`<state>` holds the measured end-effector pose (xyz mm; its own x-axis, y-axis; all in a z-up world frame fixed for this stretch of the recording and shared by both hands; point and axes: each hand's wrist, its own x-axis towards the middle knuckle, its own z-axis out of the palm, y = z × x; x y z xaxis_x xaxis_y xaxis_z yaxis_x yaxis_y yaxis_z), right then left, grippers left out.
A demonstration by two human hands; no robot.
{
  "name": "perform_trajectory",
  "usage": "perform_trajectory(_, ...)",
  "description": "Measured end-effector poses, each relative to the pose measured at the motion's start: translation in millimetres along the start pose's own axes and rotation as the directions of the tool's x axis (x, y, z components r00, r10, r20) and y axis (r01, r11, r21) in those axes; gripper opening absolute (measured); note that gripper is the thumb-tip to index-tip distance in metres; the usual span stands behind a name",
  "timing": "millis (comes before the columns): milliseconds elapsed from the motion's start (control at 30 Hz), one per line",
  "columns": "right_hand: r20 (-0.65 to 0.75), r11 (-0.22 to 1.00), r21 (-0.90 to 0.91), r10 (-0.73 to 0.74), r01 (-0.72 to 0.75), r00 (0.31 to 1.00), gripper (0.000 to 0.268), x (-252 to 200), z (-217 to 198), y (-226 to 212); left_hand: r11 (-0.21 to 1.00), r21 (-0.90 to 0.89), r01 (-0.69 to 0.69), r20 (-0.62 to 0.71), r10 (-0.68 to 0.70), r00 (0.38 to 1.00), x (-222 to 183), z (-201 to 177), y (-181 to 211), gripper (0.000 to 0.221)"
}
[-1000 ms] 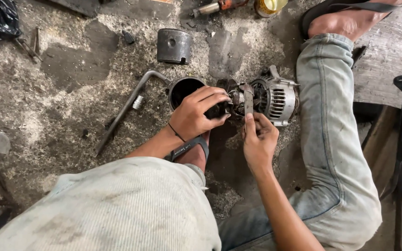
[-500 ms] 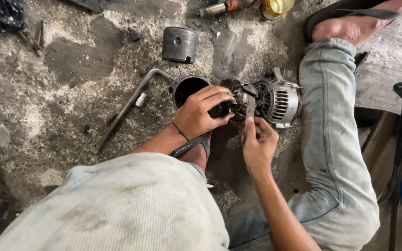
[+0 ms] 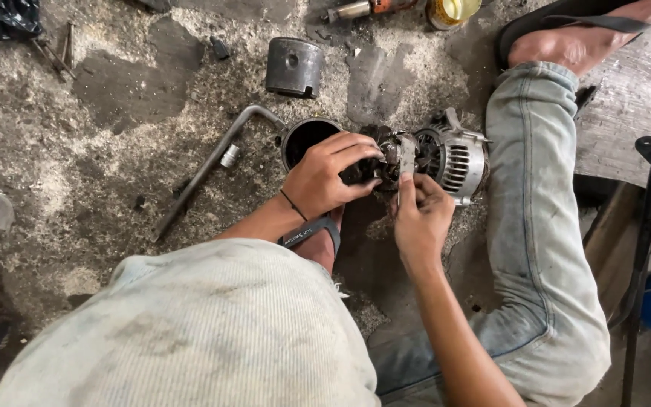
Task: Cleaning the internal components of an alternator by scraping them with a small metal tool.
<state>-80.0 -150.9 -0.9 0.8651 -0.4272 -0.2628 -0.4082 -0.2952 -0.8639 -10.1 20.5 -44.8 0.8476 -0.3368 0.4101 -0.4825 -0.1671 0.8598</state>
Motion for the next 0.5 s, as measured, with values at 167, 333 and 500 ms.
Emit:
perform_trajectory(167,0.003,0.998,-0.059,0.003,-0.003,1.000,0.024,-11,-4,-5,1.000,-0.013,-0.016,-0.003,0.016,1.000,-7,11,-15,0.035)
perform_trajectory(333,0.016,0.998,-0.029,-0.050,0.051,0.999,0.028,2,4,-2,0.999,0.034,-0.032,0.018,0.032,0.999,-4,4,-8,0.040)
perform_trajectory(500,-0.008,0.997,-0.067,0.023,-0.024,1.000,0.028,-15,-1,2,1.000,0.005,0.002,0.027,-0.002,1.000,-4,0,-2,0.035)
